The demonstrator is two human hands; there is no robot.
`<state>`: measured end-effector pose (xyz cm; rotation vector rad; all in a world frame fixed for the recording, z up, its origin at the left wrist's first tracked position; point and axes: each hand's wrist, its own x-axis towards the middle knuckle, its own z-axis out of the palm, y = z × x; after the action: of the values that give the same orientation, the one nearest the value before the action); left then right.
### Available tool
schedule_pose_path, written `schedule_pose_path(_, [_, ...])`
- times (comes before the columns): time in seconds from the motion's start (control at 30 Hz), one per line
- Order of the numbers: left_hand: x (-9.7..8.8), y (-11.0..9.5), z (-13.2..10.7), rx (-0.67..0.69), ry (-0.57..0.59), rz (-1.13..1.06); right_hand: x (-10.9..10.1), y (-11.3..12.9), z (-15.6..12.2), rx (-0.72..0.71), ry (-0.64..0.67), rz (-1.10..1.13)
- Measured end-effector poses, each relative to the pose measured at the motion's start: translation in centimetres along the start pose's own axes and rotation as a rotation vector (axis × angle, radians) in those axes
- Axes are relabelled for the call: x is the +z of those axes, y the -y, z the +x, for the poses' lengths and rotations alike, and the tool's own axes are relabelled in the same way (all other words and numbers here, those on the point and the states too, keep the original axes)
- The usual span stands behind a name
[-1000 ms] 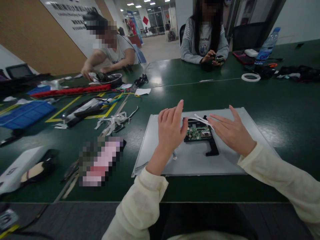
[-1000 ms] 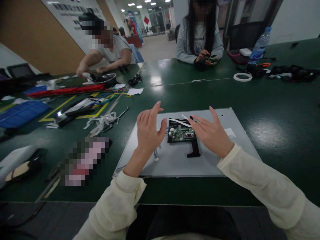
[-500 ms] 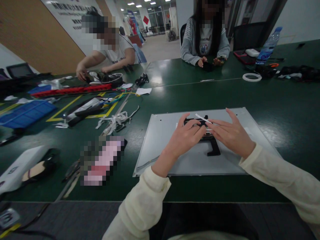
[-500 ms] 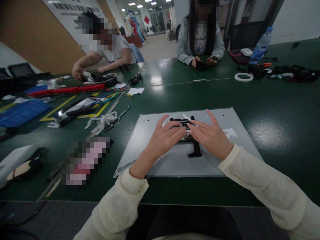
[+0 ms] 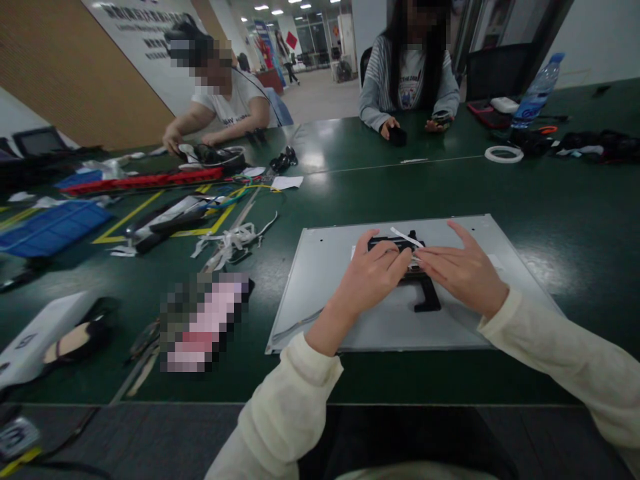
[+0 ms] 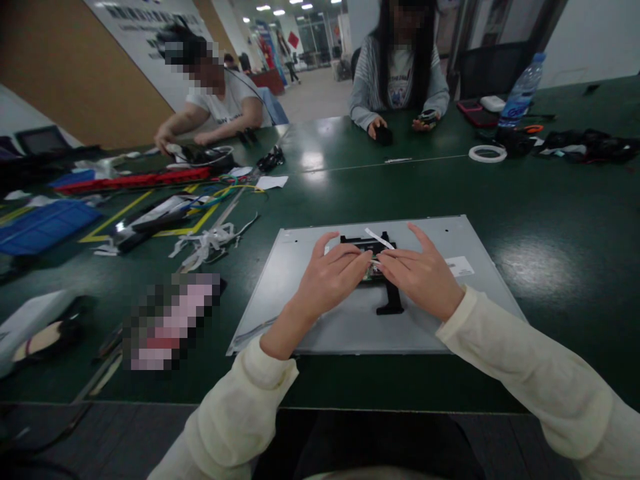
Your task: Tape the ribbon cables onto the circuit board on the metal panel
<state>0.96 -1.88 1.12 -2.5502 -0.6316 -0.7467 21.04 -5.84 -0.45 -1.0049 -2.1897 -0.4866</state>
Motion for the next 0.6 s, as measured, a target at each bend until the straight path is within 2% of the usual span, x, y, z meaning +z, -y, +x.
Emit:
schedule_pose_path(0.23, [-0.28,0.5,0.14,-0.062,-0.026,-0.029,-0.33,-0.02,0.09,0.018,0.01,-0.003])
schedule_pose_path(0.6, [-0.01,0.53,0.06,-0.028,-0.01,-0.041,-0.03,-0.44,-0.26,0.045,-0.027,0.014])
